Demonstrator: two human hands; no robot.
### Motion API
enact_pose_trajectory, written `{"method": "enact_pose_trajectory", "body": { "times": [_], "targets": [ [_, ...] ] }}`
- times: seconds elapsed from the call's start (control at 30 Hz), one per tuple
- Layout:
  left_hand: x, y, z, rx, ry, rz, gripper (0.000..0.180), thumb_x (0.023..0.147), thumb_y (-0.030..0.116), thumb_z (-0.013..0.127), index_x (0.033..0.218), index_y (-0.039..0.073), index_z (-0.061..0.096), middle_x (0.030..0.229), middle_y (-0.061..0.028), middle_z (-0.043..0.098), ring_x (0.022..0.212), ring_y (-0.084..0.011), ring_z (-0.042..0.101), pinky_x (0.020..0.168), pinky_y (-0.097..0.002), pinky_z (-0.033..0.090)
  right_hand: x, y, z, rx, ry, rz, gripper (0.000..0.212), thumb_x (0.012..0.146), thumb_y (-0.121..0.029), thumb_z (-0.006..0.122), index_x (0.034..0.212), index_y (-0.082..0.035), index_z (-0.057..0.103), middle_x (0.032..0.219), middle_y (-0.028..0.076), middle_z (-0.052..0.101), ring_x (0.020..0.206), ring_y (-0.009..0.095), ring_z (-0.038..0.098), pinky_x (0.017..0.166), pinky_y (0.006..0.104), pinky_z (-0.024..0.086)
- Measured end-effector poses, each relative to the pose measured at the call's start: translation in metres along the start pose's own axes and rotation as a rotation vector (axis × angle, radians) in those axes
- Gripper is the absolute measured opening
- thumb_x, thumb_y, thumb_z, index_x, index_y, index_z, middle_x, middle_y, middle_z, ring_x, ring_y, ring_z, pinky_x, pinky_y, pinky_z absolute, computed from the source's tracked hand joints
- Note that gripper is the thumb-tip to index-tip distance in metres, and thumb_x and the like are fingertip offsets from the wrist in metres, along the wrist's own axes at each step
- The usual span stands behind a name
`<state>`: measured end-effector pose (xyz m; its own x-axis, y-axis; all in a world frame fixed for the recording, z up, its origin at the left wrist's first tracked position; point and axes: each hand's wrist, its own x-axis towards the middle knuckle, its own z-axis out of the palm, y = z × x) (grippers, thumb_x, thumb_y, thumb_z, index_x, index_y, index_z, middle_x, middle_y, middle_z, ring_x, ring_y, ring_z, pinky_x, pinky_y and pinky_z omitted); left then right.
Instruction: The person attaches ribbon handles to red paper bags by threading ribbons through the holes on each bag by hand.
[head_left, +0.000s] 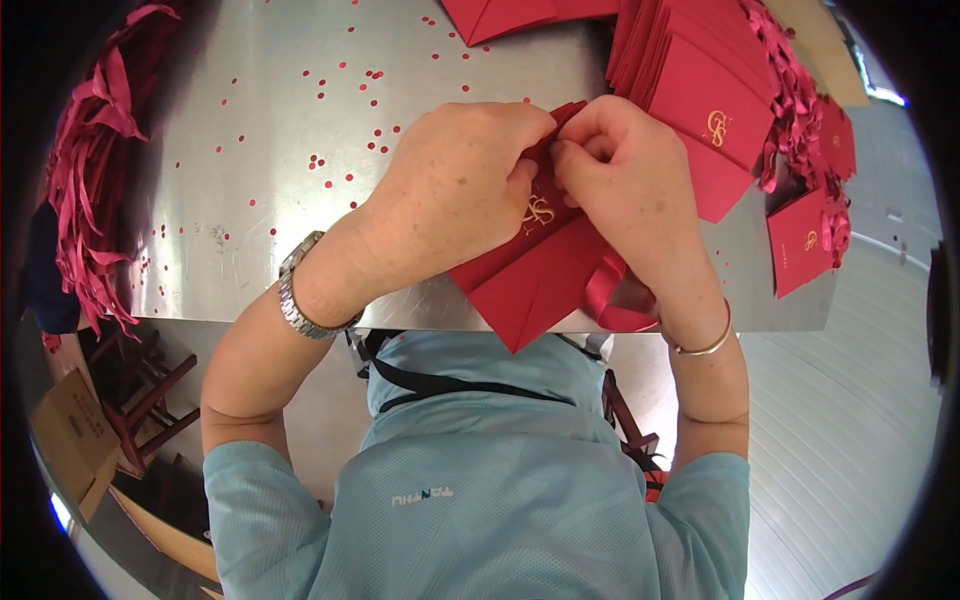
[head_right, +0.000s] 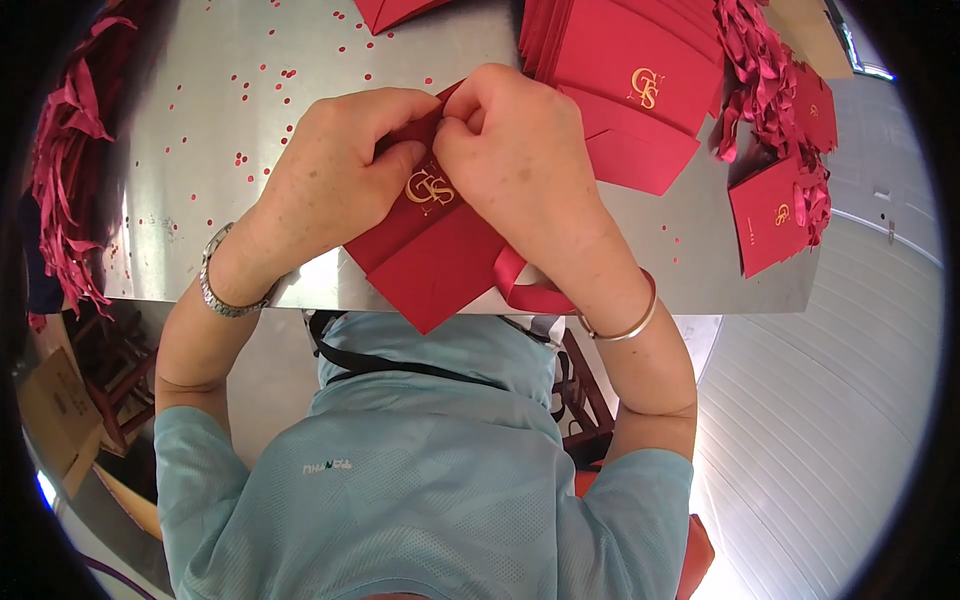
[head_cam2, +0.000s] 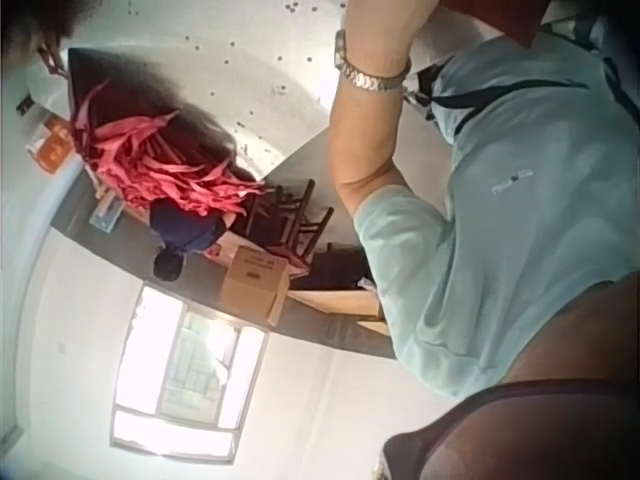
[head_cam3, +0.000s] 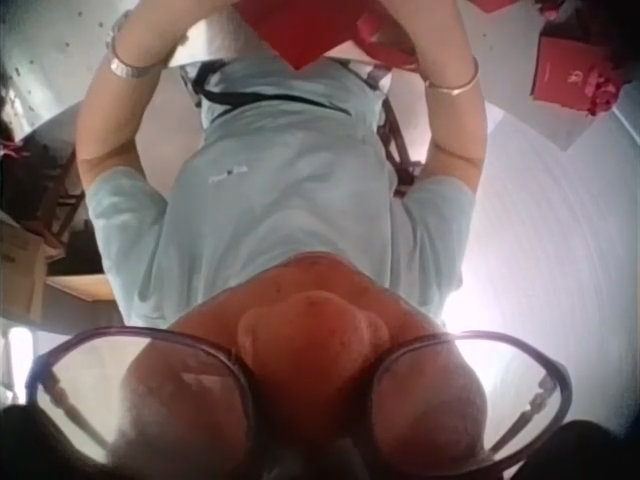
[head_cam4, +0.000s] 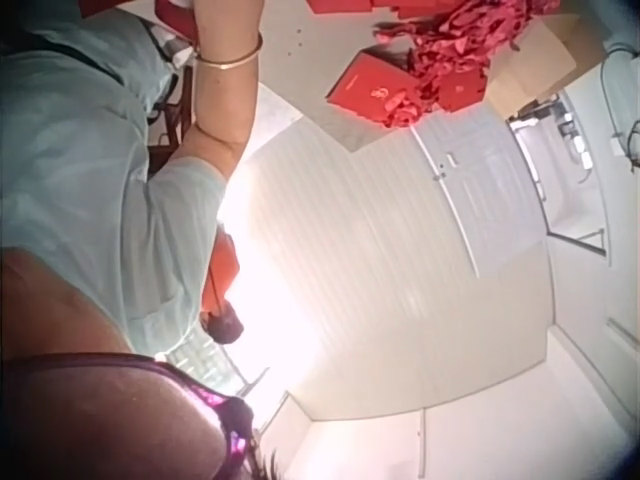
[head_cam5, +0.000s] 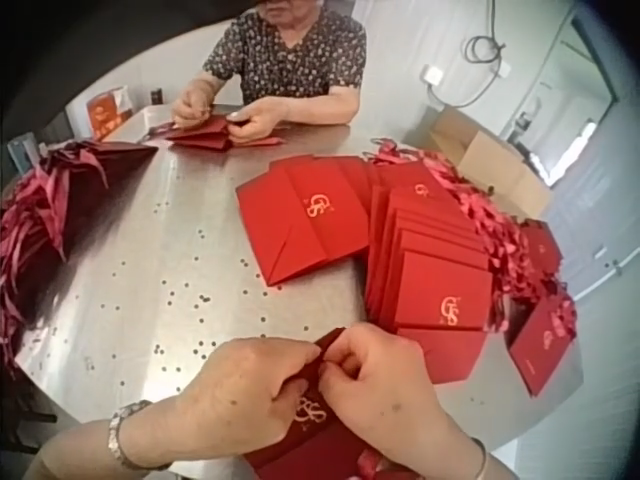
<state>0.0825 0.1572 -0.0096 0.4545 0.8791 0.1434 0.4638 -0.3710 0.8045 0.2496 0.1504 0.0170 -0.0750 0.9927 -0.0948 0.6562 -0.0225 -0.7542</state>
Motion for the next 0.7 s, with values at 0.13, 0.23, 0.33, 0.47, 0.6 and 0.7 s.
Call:
{"method": "enact_pose_trajectory", "body": {
  "times": [0.13,0.23,0.33,0.47,0.6,0.7],
  "targets": [
    [0.000,-0.003,0.003,-0.022,0.030,0.044,0.008,0.081,0.002,0.054,0.084,0.000,0.061,0.076,-0.0191,0.063,0.072,-0.0399,0.061,0.063,-0.0479,0.049,0.000,-0.002,0.002,-0.077,0.010,-0.029,0.013,0.078,-0.010,0.061,0.081,0.002,0.064,0.075,0.017,0.067,0.069,0.032,0.066,0.065,0.0383,0.053],
    [0.002,-0.001,-0.003,0.027,-0.043,-0.044,0.025,0.080,-0.002,0.058,0.105,-0.002,0.064,0.089,-0.0178,0.069,0.077,-0.0293,0.067,0.069,-0.0337,0.052,0.003,0.001,0.001,-0.019,0.006,-0.040,0.015,0.080,-0.009,0.063,0.090,0.002,0.063,0.075,0.017,0.067,0.070,0.032,0.067,0.065,0.0378,0.054],
    [0.002,-0.003,-0.004,-0.083,-0.019,0.013,0.024,0.084,0.000,0.058,0.106,-0.004,0.065,0.087,-0.0138,0.070,0.077,-0.0230,0.067,0.070,-0.0312,0.053,0.003,-0.001,-0.005,0.174,-0.087,0.056,0.022,0.081,-0.009,0.067,0.099,0.001,0.059,0.075,0.016,0.068,0.070,0.032,0.067,0.064,0.0368,0.054],
    [0.009,-0.011,-0.018,-0.436,-0.183,-0.229,0.023,0.091,0.002,0.054,0.109,-0.005,0.065,0.086,-0.0052,0.069,0.080,-0.0126,0.063,0.074,-0.0257,0.051,-0.003,0.009,-0.003,-0.023,-0.081,-0.208,0.026,0.080,-0.008,0.070,0.101,-0.001,0.056,0.074,0.014,0.068,0.068,0.029,0.067,0.061,0.0349,0.053],
    [0.011,-0.007,-0.023,-0.612,-0.287,-0.425,0.021,0.090,0.001,0.056,0.108,-0.004,0.066,0.087,-0.0056,0.070,0.080,-0.0116,0.063,0.074,-0.0241,0.051,-0.018,0.002,-0.008,-0.058,-0.023,-0.268,0.028,0.079,-0.007,0.073,0.101,-0.003,0.056,0.073,0.012,0.067,0.067,0.027,0.067,0.060,0.0341,0.052],
    [0.007,-0.010,-0.010,-0.310,-0.144,-0.001,0.013,0.087,-0.001,0.061,0.097,0.000,0.069,0.082,-0.0063,0.070,0.076,-0.0125,0.064,0.069,-0.0262,0.051,-0.018,0.009,-0.009,-0.019,-0.042,-0.245,0.028,0.078,-0.008,0.074,0.101,-0.004,0.057,0.072,0.011,0.067,0.066,0.026,0.067,0.060,0.0337,0.052]
  ]
}}
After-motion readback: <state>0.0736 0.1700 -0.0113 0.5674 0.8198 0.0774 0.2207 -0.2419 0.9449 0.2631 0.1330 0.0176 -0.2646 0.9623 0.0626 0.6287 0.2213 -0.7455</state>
